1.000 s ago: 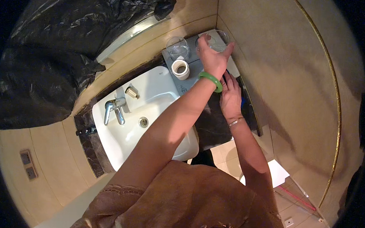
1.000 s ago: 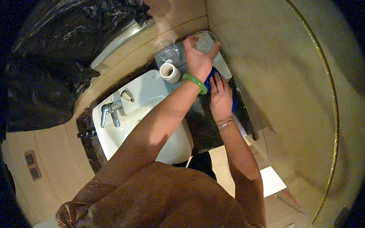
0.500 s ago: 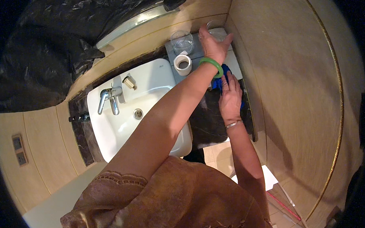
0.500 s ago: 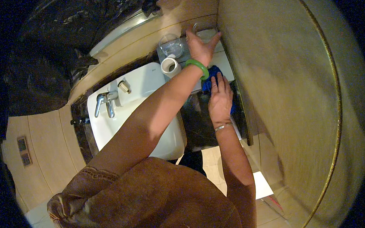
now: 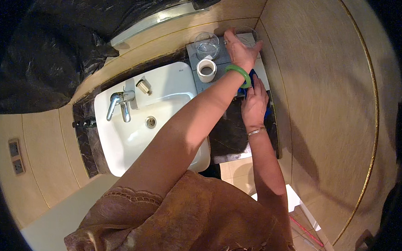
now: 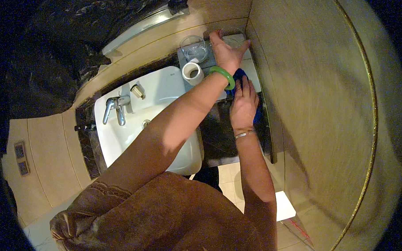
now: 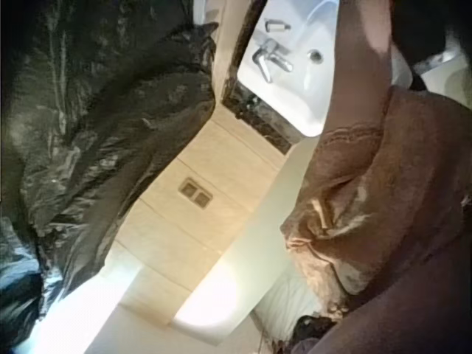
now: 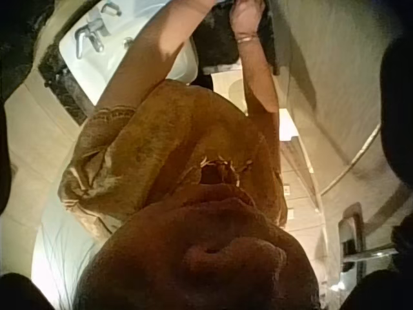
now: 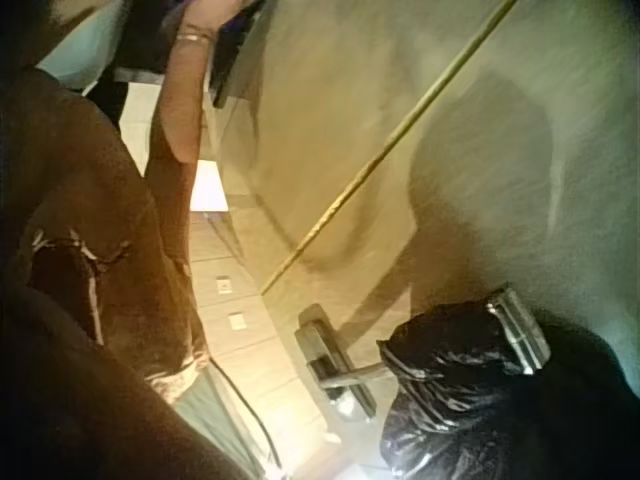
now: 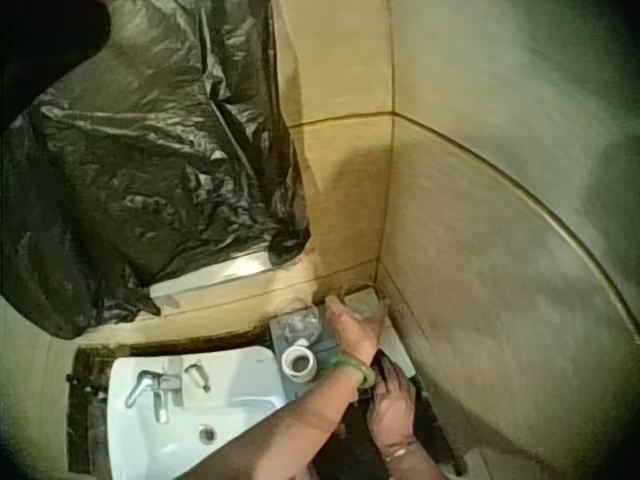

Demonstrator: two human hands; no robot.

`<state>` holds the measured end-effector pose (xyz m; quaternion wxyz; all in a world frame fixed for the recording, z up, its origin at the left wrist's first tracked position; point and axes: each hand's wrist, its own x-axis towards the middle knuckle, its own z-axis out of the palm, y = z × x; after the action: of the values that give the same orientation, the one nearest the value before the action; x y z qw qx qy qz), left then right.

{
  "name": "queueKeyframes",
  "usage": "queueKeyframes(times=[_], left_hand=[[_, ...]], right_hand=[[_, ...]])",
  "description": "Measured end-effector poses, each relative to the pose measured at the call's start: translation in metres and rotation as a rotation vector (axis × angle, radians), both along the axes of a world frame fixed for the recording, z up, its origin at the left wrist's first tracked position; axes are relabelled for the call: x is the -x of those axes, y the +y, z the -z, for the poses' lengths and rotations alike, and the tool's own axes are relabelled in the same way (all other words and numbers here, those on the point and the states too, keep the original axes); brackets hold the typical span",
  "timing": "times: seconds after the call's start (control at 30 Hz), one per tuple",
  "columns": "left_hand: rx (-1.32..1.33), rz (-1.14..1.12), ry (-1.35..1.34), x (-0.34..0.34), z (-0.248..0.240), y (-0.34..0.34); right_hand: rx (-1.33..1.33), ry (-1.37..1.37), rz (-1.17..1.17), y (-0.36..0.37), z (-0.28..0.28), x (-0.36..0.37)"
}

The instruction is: The person cleans a bathroom sink and surrounding surfaces using a blue cloth. They wipe the sink basin, faucet, countertop, and toilet tank, and handle a glass and a pink bag during the process.

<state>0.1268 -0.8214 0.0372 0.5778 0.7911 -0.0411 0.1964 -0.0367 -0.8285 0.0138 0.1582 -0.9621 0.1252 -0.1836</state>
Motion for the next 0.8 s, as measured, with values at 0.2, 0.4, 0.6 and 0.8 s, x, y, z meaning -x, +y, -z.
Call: queueKeyframes(times=[0.2,0.4,0.6,0.8], left_hand=[[0.005,0.034,0.117,-0.009,0.012,-0.003],[0.053,0.019,0.051,-0.012,0.026,0.001],[-0.004,0.070,0.019,0.013,0.012,0.012],[-0.138,0.434,-0.066,0.121,-0.014,0.055]], right_hand=[[0.031,0.013,-0.015,-0.004,0.004,0.001],[-0.003,0.000,-0.042,-0.001,0.000,0.001],[0.005,0.010,-0.035,-0.001,0.002,0.000],[-0.412,0.061,-0.037,0.002,0.016,0.006]])
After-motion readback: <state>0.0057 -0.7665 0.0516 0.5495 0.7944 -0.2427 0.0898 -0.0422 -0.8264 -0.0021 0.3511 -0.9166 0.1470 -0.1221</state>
